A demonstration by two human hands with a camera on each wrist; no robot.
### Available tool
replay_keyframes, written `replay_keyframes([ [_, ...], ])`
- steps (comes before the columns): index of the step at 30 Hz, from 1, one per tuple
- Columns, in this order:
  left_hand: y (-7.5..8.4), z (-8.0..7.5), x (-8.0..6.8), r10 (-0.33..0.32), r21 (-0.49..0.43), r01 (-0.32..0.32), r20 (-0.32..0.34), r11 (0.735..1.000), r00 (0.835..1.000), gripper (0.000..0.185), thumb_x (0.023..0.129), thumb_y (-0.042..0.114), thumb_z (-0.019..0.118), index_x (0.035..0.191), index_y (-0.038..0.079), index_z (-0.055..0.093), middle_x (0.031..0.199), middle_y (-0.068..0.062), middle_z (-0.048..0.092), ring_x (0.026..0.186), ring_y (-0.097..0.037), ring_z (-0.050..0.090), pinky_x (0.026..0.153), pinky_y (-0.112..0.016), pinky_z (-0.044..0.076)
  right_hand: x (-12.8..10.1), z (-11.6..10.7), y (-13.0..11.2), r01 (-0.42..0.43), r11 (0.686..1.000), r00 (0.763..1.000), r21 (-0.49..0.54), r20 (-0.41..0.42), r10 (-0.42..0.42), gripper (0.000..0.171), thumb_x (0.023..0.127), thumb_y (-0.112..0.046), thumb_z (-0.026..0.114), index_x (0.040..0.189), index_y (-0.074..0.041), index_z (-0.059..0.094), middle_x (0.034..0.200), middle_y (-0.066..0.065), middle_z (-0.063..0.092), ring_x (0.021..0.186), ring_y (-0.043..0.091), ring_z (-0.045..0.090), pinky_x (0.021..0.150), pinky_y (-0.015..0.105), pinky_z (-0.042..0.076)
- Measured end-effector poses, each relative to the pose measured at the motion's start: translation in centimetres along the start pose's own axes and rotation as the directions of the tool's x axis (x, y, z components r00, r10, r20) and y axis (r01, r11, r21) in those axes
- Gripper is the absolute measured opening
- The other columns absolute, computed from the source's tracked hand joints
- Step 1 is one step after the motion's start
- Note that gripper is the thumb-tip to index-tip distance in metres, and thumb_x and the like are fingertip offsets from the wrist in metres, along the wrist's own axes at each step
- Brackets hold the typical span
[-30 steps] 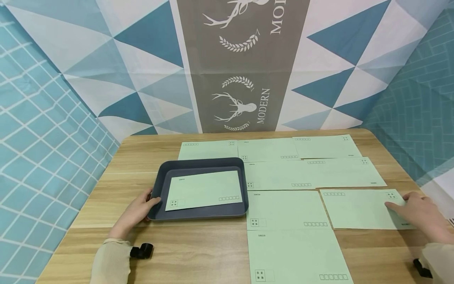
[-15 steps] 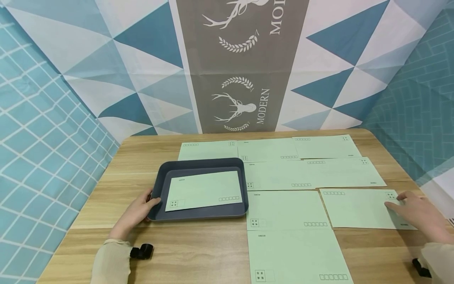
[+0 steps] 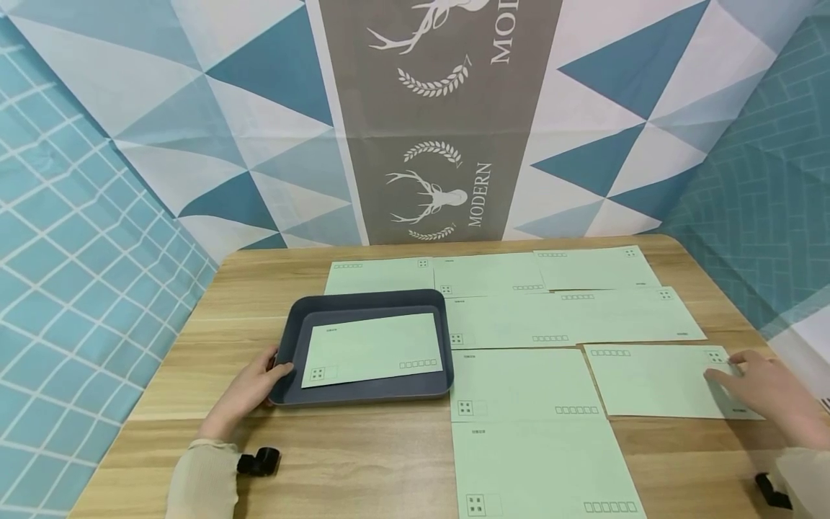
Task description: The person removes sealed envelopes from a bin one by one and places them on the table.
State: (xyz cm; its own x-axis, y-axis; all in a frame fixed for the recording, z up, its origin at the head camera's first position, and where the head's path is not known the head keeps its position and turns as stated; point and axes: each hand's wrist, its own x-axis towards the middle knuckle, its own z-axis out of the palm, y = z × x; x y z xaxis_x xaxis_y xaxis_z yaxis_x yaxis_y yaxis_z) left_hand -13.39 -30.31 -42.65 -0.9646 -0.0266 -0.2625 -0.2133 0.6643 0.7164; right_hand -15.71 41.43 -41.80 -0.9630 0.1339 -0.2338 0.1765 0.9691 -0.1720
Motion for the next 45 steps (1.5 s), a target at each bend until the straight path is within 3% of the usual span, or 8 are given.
replay_keyframes([
  [8,-0.3,-0.1,-0.1,-0.006,0.009,0.006,-0.004,1.0,1.0,0.061,0.094,0.034,0.045,0.139,-0.001,0.024,0.123,-0.027,0.044,0.065,-0.018,0.051,0.049,-0.032,0.045,-0.9,-1.1,-2.6,0.126,0.992,0.975,0.021,-0.186,-0.12,0.066,0.088,-0.039,0.054,0.109,0.022,0.045,0.079,0.028,0.055,0.066,0.035,0.054,0.054,0.041,0.041],
  [14,-0.4,-0.1,-0.1,-0.002,0.007,0.002,-0.006,1.0,1.0,0.06,0.094,0.034,0.045,0.139,-0.001,0.025,0.12,-0.026,0.045,0.062,-0.018,0.051,0.049,-0.032,0.045,-1.4,-1.1,-6.6,0.23,0.973,0.905,-0.021,-0.362,-0.222,0.039,0.083,-0.021,0.061,0.101,0.013,0.055,0.075,0.023,0.057,0.058,0.027,0.051,0.045,0.032,0.036],
  [16,-0.4,-0.1,-0.1,0.003,0.005,-0.002,-0.007,1.0,1.0,0.06,0.094,0.033,0.045,0.139,-0.001,0.025,0.12,-0.026,0.045,0.063,-0.018,0.051,0.049,-0.032,0.045,-1.5,-1.1,-7.9,0.26,0.965,0.893,-0.01,-0.378,-0.245,0.034,0.083,-0.02,0.06,0.101,0.009,0.057,0.077,0.022,0.058,0.057,0.026,0.052,0.044,0.03,0.035],
  [23,-0.5,0.0,-0.1,0.007,0.003,-0.007,-0.012,1.0,1.0,0.06,0.094,0.033,0.046,0.139,-0.001,0.025,0.118,-0.026,0.046,0.061,-0.018,0.051,0.048,-0.032,0.045,-1.7,-1.4,-12.4,0.367,0.926,0.894,0.092,-0.31,-0.323,0.032,0.088,-0.024,0.057,0.106,0.002,0.059,0.079,0.011,0.06,0.065,0.019,0.052,0.05,0.027,0.037],
  [30,-0.4,0.2,0.1,-0.008,0.006,0.008,-0.01,1.0,1.0,0.064,0.093,0.035,0.046,0.141,0.001,0.023,0.124,-0.027,0.043,0.059,-0.019,0.05,0.048,-0.033,0.045,-1.7,-0.9,-16.5,0.421,0.89,0.897,0.177,-0.228,-0.378,0.029,0.088,-0.022,0.058,0.108,0.0,0.06,0.081,0.006,0.06,0.07,0.017,0.051,0.056,0.028,0.04],
  [39,-0.4,0.3,0.0,-0.004,0.0,0.004,-0.012,1.0,1.0,0.063,0.093,0.034,0.046,0.141,0.0,0.023,0.123,-0.028,0.044,0.059,-0.019,0.05,0.047,-0.033,0.045,-1.0,0.0,-20.9,0.503,0.815,0.864,0.289,-0.159,-0.477,0.033,0.089,-0.027,0.058,0.111,-0.002,0.058,0.086,0.002,0.06,0.084,0.02,0.058,0.064,0.03,0.045],
  [45,-0.4,0.0,0.1,-0.003,-0.009,0.003,-0.007,1.0,1.0,0.064,0.094,0.035,0.046,0.142,0.0,0.021,0.124,-0.027,0.043,0.06,-0.019,0.051,0.048,-0.034,0.045,-0.5,0.8,-23.8,0.534,0.763,0.841,0.363,-0.138,-0.523,0.037,0.09,-0.029,0.057,0.114,-0.001,0.056,0.097,0.007,0.061,0.091,0.022,0.059,0.075,0.036,0.049],
])
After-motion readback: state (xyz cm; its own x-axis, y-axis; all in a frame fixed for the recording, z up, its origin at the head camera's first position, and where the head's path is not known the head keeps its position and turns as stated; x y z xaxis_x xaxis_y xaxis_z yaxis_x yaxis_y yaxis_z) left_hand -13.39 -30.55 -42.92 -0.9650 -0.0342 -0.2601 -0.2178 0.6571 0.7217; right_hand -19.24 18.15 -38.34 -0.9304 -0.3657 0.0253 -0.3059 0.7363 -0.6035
